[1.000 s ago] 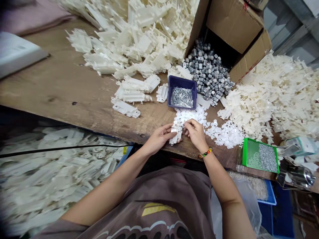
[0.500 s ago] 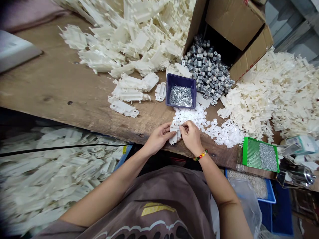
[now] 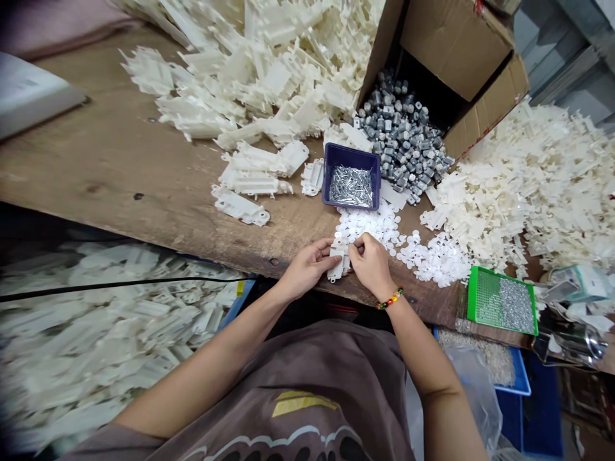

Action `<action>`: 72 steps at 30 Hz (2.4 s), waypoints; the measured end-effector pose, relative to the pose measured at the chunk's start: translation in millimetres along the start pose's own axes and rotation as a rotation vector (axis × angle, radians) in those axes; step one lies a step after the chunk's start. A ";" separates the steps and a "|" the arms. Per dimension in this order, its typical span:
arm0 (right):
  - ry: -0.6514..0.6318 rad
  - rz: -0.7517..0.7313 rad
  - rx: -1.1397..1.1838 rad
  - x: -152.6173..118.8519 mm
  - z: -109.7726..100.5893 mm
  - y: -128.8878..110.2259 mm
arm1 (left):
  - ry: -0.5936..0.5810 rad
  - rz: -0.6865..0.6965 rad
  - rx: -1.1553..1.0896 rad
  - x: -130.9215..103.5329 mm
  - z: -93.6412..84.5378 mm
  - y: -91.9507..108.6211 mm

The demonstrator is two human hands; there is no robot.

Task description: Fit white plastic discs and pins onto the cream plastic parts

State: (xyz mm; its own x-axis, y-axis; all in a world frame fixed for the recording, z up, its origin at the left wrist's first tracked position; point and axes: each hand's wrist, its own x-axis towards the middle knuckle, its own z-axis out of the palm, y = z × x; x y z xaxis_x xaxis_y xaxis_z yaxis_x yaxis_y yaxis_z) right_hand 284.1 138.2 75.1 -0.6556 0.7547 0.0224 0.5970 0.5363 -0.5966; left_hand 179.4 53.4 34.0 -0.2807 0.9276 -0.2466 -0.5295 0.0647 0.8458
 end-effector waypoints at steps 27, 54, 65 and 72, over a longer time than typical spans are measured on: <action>-0.132 -0.166 -0.093 9.8 -0.9 1.9 | 0.114 -0.093 -0.023 -2.9 -6.2 1.3; -0.046 0.089 -0.081 -16.5 -36.1 42.2 | -0.035 -0.292 -0.115 -23.5 11.2 8.5; 0.007 -0.105 -0.043 -25.4 -23.7 36.2 | 0.010 -0.243 -0.098 -15.7 27.4 -14.8; 0.068 -0.138 0.099 -28.8 -19.8 21.8 | 0.027 -0.173 -0.022 -14.1 27.2 -21.4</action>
State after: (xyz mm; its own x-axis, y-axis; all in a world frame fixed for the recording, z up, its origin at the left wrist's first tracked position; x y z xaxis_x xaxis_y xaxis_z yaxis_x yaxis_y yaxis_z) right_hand 325.2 135.6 77.3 -0.6935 0.7020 0.1620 0.4525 0.5993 -0.6603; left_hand 216.5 49.0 32.2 -0.2056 0.8929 -0.4005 -0.5888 0.2140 0.7794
